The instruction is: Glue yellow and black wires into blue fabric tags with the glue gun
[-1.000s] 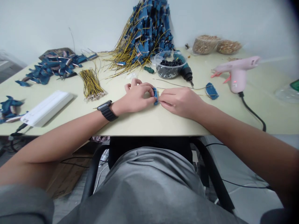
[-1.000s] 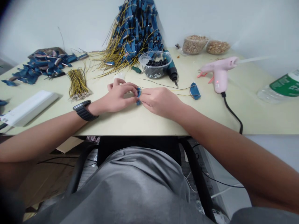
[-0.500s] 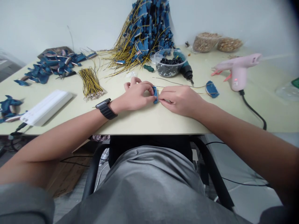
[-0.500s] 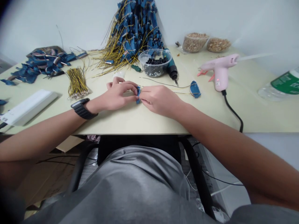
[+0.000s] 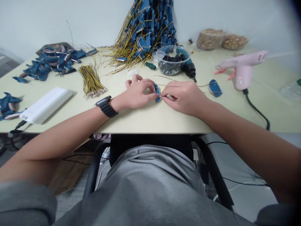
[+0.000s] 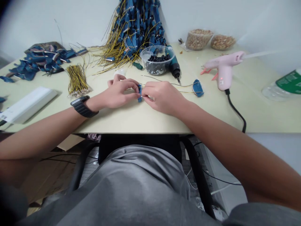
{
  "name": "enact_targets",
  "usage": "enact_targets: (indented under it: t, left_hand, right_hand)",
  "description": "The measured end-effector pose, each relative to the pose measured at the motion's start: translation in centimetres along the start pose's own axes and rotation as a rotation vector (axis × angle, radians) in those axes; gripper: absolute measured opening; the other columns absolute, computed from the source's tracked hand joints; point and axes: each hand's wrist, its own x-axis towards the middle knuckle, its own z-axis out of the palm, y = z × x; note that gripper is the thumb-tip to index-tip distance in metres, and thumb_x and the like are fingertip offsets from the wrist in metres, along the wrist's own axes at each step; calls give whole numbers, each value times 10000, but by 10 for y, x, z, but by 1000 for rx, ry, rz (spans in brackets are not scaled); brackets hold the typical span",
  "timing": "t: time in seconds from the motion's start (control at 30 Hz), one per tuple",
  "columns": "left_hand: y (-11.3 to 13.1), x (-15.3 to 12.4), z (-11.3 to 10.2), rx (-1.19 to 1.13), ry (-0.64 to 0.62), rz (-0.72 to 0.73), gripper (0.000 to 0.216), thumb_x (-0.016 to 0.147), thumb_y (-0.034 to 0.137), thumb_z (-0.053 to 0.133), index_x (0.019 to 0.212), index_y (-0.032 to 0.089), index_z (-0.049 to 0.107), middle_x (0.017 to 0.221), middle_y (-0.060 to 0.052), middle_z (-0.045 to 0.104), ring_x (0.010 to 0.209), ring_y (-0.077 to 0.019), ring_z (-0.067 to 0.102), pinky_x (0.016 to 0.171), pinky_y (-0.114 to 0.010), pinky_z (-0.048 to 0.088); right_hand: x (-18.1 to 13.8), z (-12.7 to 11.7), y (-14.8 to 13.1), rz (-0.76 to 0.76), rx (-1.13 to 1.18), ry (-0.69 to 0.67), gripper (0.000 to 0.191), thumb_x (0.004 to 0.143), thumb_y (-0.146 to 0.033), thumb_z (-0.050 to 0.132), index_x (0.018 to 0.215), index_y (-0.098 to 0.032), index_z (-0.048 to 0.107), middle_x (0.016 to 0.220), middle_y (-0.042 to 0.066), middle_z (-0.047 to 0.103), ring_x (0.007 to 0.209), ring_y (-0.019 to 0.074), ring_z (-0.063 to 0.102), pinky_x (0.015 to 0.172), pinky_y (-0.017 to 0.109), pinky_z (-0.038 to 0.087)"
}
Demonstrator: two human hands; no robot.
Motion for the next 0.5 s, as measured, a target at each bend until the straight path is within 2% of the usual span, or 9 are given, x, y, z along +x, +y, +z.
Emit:
enact_targets:
  t: [0.5]
  left_hand:
    - [0, 0, 0, -7, -3, -5, 213, 1017, 502, 851, 1025, 289, 842, 1538, -114, 889, 1604, -565, 508, 1332, -863, 388]
  right_hand:
    - [1, -2, 0, 21, 32, -12, 284, 1181, -210, 665, 1057, -241, 919, 1059, 94, 902, 918, 280, 800, 881, 442, 596]
